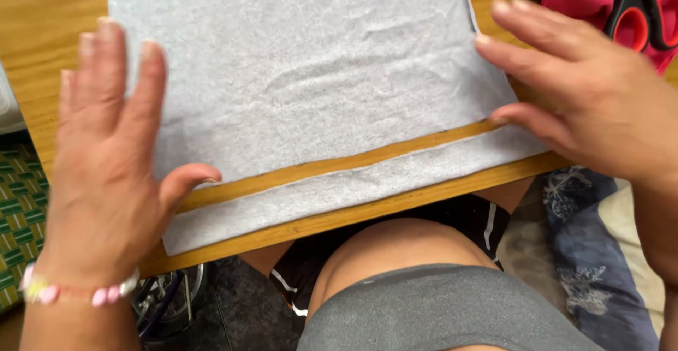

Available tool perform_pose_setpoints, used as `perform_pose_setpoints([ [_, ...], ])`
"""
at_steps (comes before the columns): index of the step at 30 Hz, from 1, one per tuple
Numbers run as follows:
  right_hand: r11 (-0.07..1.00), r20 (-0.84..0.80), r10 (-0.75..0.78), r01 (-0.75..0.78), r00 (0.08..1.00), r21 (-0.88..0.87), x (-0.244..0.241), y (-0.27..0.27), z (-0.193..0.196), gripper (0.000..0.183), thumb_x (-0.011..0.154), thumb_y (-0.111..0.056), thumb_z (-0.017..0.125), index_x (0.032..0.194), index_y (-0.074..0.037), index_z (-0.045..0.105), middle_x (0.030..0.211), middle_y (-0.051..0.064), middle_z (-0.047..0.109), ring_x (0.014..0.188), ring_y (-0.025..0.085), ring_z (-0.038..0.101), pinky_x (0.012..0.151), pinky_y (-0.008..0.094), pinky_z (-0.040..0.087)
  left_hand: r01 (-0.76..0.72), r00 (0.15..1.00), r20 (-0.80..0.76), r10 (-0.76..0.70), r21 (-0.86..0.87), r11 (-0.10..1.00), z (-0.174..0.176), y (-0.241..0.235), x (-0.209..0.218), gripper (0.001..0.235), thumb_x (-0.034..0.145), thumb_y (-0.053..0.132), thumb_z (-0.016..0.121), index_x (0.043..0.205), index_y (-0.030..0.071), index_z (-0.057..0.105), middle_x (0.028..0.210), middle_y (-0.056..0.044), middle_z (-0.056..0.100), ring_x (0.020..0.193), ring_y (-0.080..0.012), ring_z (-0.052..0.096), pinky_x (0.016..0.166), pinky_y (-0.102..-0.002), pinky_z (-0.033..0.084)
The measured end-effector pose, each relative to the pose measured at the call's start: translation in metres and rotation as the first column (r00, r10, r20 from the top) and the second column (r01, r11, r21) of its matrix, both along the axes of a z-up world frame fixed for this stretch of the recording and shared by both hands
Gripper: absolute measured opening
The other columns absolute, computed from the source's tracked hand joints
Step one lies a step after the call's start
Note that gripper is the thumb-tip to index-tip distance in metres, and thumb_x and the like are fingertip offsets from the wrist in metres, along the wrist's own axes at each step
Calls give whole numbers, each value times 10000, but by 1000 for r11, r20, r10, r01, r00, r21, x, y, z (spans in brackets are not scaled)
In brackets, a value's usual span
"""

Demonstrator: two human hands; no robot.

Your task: Cutting a strip of fabric from a larger piece using scissors

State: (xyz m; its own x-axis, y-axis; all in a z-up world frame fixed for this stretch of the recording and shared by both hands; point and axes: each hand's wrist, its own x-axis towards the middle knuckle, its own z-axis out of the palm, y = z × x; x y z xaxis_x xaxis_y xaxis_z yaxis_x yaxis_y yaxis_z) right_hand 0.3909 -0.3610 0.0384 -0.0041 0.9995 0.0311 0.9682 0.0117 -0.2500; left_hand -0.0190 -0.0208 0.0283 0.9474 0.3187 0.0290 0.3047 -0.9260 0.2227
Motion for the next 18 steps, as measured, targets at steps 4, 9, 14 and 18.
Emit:
perform_pose_setpoints([
  [4, 964, -135, -221, 237, 966, 120, -14, -52, -10, 279, 1200, -98, 924, 1461, 0, 936, 1355, 218, 883, 1198, 357, 795, 1119, 484, 599, -72, 996, 53, 67, 113, 991, 7, -47, -36, 414, 1191, 407, 835, 1456, 100, 919, 1296, -179, 873, 1150, -394, 784, 1017, -549, 633],
  [9, 949, -87, -303, 309, 949, 64, -19, -70, -25, 247, 1158, -137, 960, 1402, -107, 945, 1269, 111, 863, 1148, 305, 775, 1033, 425, 597, -191, 982, 25, 189, 127, 973, -12, -77, -74, 335, 1153, 379, 916, 1426, 185, 932, 1281, -56, 850, 1130, -345, 772, 1052, -491, 621],
  [14, 954, -175, -258, 278, 950, 108, -17, -69, -29, 76, 1142, -19, 928, 1200, -66, 914, 1163, 116, 852, 1068, 301, 774, 1025, 428, 576, -280, 959, 90, 267, 188, 941, -27, -83, -100, 259, 1195, 366, 979, 1407, 219, 962, 1324, -15, 886, 1177, -322, 803, 1095, -464, 617],
  [18, 945, -171, -297, 315, 940, 89, -22, -71, -25, 109, 1154, -32, 929, 1256, -32, 892, 1155, 120, 829, 1066, 315, 748, 1011, 429, 580, -354, 934, 105, 341, 154, 923, -35, -82, -111, 133, 1218, 256, 1043, 1289, 185, 956, 1247, -48, 877, 1171, -337, 798, 1121, -469, 606],
])
